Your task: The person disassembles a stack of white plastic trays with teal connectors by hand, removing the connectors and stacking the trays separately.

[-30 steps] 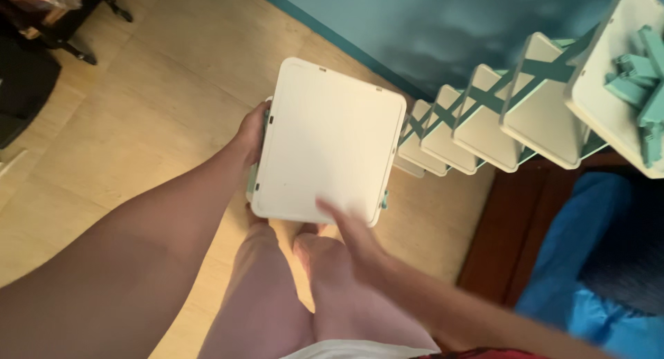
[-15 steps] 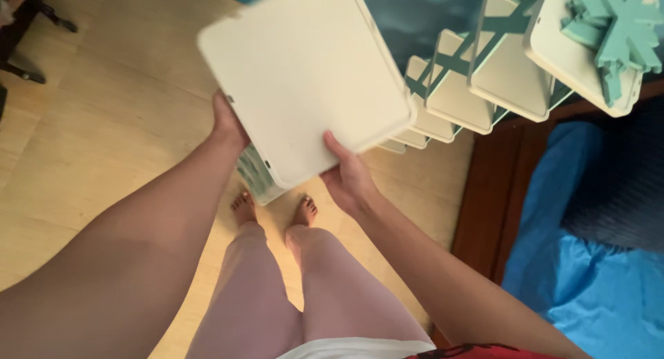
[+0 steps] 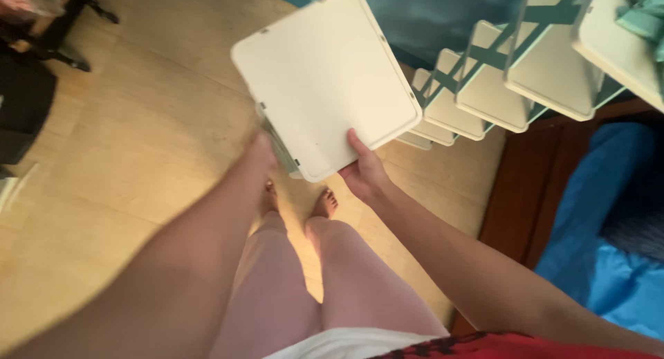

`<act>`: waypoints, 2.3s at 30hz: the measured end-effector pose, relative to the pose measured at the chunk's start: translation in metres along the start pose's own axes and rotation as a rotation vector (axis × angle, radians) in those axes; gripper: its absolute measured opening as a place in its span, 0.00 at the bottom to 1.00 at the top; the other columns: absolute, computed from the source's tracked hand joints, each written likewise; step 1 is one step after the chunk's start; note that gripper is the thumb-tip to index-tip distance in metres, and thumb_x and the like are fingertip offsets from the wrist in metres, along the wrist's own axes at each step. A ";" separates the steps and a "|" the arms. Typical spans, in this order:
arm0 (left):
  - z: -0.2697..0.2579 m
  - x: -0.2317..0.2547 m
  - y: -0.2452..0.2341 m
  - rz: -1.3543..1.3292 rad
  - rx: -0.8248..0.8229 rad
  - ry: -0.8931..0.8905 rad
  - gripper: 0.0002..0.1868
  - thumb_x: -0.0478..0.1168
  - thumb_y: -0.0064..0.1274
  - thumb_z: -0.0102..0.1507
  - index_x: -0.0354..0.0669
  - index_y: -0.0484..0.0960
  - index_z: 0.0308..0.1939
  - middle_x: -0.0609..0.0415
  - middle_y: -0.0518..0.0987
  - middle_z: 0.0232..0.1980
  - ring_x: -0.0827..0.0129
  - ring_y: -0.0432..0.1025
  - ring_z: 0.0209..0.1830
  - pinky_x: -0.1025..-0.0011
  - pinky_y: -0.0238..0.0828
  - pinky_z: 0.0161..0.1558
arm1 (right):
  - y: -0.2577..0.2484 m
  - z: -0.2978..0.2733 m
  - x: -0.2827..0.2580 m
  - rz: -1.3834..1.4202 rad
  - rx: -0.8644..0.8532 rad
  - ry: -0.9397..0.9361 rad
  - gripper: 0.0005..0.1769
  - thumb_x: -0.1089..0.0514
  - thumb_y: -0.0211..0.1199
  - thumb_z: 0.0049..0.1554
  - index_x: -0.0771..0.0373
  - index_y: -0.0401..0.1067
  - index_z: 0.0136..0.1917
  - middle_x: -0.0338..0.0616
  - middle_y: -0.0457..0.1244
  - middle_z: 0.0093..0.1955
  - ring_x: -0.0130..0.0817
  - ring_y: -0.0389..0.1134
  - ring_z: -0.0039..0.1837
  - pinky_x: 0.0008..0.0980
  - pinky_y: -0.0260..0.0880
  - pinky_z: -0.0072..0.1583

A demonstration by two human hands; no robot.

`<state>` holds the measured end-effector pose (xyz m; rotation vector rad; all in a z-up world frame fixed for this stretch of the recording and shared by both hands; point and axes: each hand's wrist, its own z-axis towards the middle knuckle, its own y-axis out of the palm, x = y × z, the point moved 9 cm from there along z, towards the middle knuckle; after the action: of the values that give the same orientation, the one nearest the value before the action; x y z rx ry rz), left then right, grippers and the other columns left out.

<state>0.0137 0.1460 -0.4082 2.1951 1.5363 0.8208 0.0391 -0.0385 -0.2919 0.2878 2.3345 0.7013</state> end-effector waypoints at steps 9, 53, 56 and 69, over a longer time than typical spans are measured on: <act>-0.056 -0.051 0.031 -0.174 -0.081 -0.120 0.32 0.58 0.21 0.72 0.45 0.66 0.70 0.46 0.75 0.67 0.55 0.75 0.61 0.54 0.81 0.51 | -0.001 0.001 0.003 0.022 -0.051 0.098 0.35 0.44 0.60 0.59 0.60 0.56 0.74 0.46 0.59 0.74 0.45 0.60 0.74 0.52 0.64 0.72; -0.057 0.087 0.045 0.813 -0.010 0.748 0.17 0.40 0.44 0.72 0.45 0.77 0.63 0.50 0.80 0.50 0.67 0.74 0.49 0.64 0.67 0.51 | 0.015 -0.018 -0.099 0.088 -0.044 -0.221 0.31 0.49 0.61 0.62 0.66 0.61 0.73 0.48 0.63 0.71 0.40 0.64 0.72 0.38 0.62 0.72; -0.085 0.109 0.057 0.828 0.043 0.963 0.19 0.47 0.44 0.73 0.46 0.74 0.66 0.55 0.78 0.60 0.71 0.71 0.58 0.65 0.66 0.61 | 0.017 -0.033 -0.123 -0.027 -0.054 -0.259 0.34 0.49 0.62 0.61 0.66 0.58 0.75 0.47 0.61 0.73 0.40 0.62 0.75 0.40 0.61 0.75; -0.245 0.120 0.074 0.677 -0.305 0.281 0.34 0.39 0.53 0.63 0.41 0.64 0.73 0.55 0.80 0.62 0.72 0.76 0.58 0.68 0.74 0.56 | 0.051 -0.131 -0.142 -0.681 -0.008 -0.124 0.35 0.55 0.63 0.60 0.68 0.57 0.75 0.49 0.65 0.69 0.37 0.69 0.67 0.39 0.70 0.67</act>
<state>-0.0558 0.2189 -0.1441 2.4386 0.6609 1.4998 0.0598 -0.1038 -0.1039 -0.4423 2.1103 0.3380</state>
